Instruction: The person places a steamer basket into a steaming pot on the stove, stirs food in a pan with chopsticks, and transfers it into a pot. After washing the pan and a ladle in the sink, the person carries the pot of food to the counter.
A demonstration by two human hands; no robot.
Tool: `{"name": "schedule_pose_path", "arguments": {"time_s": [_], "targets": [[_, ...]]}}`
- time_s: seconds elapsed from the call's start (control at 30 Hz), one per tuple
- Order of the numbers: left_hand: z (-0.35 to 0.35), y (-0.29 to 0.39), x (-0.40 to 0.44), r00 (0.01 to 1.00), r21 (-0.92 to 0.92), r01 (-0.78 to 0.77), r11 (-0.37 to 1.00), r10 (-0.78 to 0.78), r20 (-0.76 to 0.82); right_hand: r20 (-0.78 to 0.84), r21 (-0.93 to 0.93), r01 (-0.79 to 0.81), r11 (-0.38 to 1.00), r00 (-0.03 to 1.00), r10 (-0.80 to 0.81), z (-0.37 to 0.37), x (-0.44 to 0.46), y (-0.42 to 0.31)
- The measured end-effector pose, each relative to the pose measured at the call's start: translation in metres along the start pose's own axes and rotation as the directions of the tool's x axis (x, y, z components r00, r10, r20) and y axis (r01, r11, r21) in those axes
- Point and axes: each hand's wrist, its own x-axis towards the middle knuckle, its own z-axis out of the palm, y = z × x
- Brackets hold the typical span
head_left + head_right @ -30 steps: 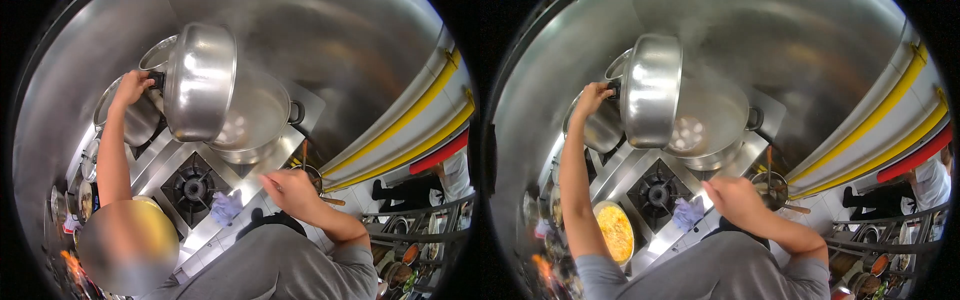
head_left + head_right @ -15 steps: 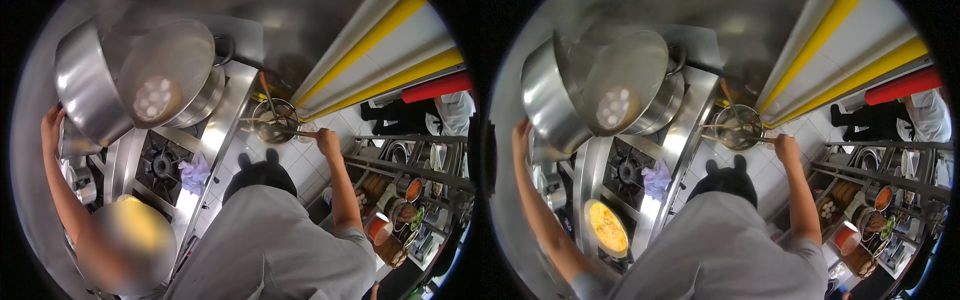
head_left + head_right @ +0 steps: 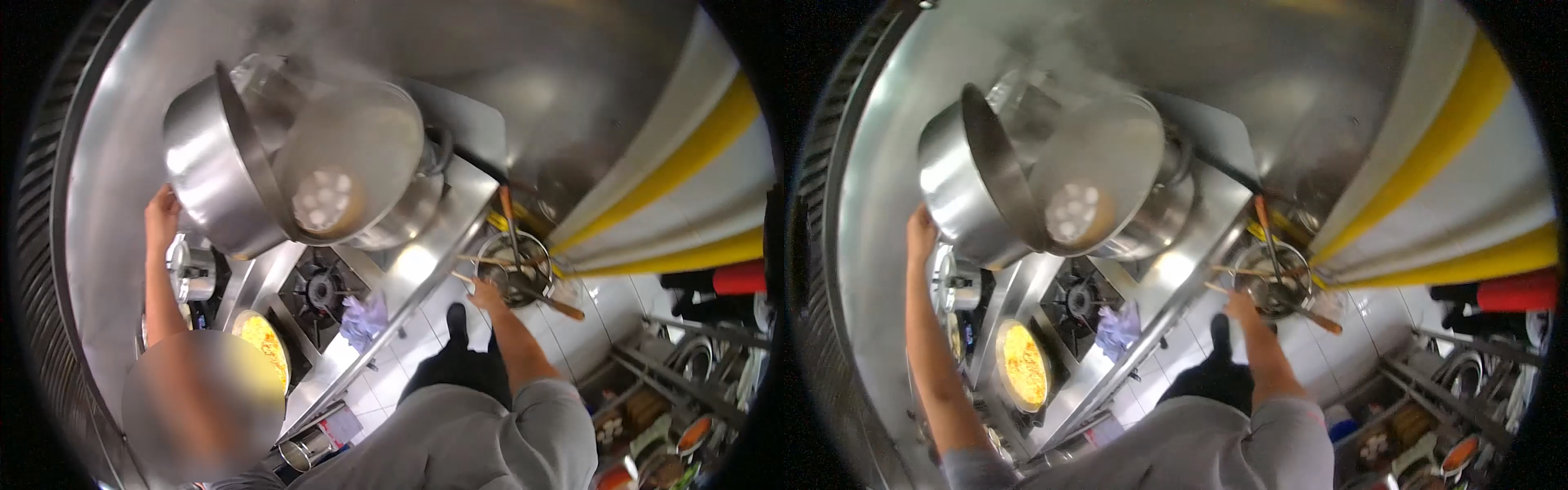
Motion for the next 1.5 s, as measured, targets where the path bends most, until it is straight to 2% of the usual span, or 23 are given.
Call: {"name": "schedule_pose_path", "arguments": {"time_s": [0.07, 0.13, 0.17, 0.27, 0.33, 0.37, 0.4, 0.43, 0.47, 0.53, 0.6, 0.63, 0.7, 0.73, 0.8, 0.83, 0.9, 1.07, 1.13, 1.23, 1.47, 1.5], "targets": [[0.006, 0.008, -0.002, 0.996, -0.087, 0.036, 0.996, -0.043, -0.074, 0.099, 0.044, -0.145, 0.988, 0.985, 0.140, 0.033, 0.029, -0.006], [0.003, 0.005, -0.003, 0.999, -0.141, -0.003, 0.990, -0.004, -0.048, 0.077, -0.016, -0.103, 0.995, 0.992, 0.104, 0.006, 0.020, -0.023], [0.003, 0.003, -0.001, 1.000, -0.156, -0.003, 0.988, 0.000, -0.022, 0.063, -0.077, -0.077, 0.994, 0.995, 0.081, -0.022, 0.009, -0.036], [0.007, -0.003, -0.001, 0.997, -0.244, -0.056, 0.968, 0.044, -0.056, -0.205, -0.086, 0.043, 0.995, 0.977, -0.060, -0.176, -0.065, -0.083], [0.010, -0.012, 0.000, 0.998, -0.225, -0.006, 0.974, -0.010, -0.068, -0.392, 0.168, 0.233, 0.958, 0.907, -0.153, -0.271, -0.112, -0.088], [0.011, -0.011, -0.002, 0.996, -0.219, -0.025, 0.975, 0.006, -0.089, -0.394, 0.355, 0.117, 0.928, 0.919, 0.035, -0.310, -0.144, -0.085], [0.012, -0.013, -0.002, 0.993, -0.211, -0.050, 0.976, 0.026, -0.114, -0.435, 0.584, 0.159, 0.796, 0.889, 0.142, -0.369, -0.183, -0.106], [0.015, -0.019, 0.000, 0.993, -0.226, -0.038, 0.973, 0.012, -0.117, -0.610, 0.575, 0.374, 0.728, 0.789, 0.075, -0.393, -0.211, -0.090], [0.016, -0.024, 0.003, 0.993, -0.228, -0.056, 0.972, 0.031, -0.112, -0.753, 0.567, 0.483, 0.667, 0.633, 0.182, -0.424, -0.239, -0.106], [0.014, -0.027, -0.002, 0.992, -0.236, -0.074, 0.969, 0.048, -0.117, -0.911, 0.391, 0.753, 0.529, 0.397, 0.108, -0.454, -0.271, -0.095], [0.010, -0.021, -0.004, 0.995, -0.204, -0.024, 0.979, 0.003, -0.105, -0.939, 0.313, 0.703, 0.639, 0.331, 0.096, -0.446, -0.250, -0.117], [0.010, -0.022, -0.004, 0.994, -0.204, -0.033, 0.978, 0.011, -0.110, -0.919, 0.318, 0.574, 0.754, 0.384, 0.095, -0.440, -0.233, -0.146], [0.012, -0.027, -0.001, 0.997, -0.229, -0.014, 0.973, -0.005, -0.081, -0.855, 0.444, 0.736, 0.511, 0.518, -0.004, -0.413, -0.178, -0.176], [0.011, -0.025, -0.002, 0.996, -0.223, -0.025, 0.975, 0.005, -0.086, -0.791, 0.483, 0.648, 0.588, 0.611, -0.024, -0.406, -0.155, -0.189], [0.009, -0.020, -0.005, 0.995, -0.222, -0.019, 0.975, -0.004, -0.099, -0.751, 0.532, 0.644, 0.550, 0.659, -0.045, -0.386, -0.112, -0.202], [0.007, -0.019, -0.005, 0.995, -0.203, -0.032, 0.979, 0.013, -0.095, -0.756, 0.529, 0.649, 0.547, 0.653, -0.042, -0.381, -0.098, -0.204], [0.005, -0.015, -0.006, 0.995, -0.177, -0.032, 0.984, 0.014, -0.100, -0.709, 0.558, 0.608, 0.564, 0.703, -0.057, -0.377, -0.077, -0.209], [0.004, -0.009, -0.007, 0.996, -0.146, -0.011, 0.989, -0.002, -0.084, -0.675, 0.595, 0.583, 0.553, 0.736, -0.050, -0.380, -0.060, -0.224], [0.008, -0.015, -0.003, 0.996, -0.224, -0.049, 0.973, 0.030, -0.089, -0.679, 0.565, 0.586, 0.581, 0.730, -0.077, -0.380, -0.055, -0.226], [0.007, -0.012, -0.003, 0.996, -0.210, -0.020, 0.977, 0.001, -0.091, -0.707, 0.537, 0.604, 0.589, 0.703, -0.076, -0.377, -0.050, -0.227], [0.008, -0.006, 0.001, 0.999, -0.252, -0.009, 0.968, -0.002, -0.043, -0.684, 0.547, 0.611, 0.571, 0.720, -0.116, -0.366, -0.038, -0.236], [0.009, -0.005, 0.001, 0.999, -0.251, -0.020, 0.968, 0.009, -0.047, -0.730, 0.420, 0.654, 0.630, 0.656, -0.194, -0.363, -0.041, -0.237]]}}
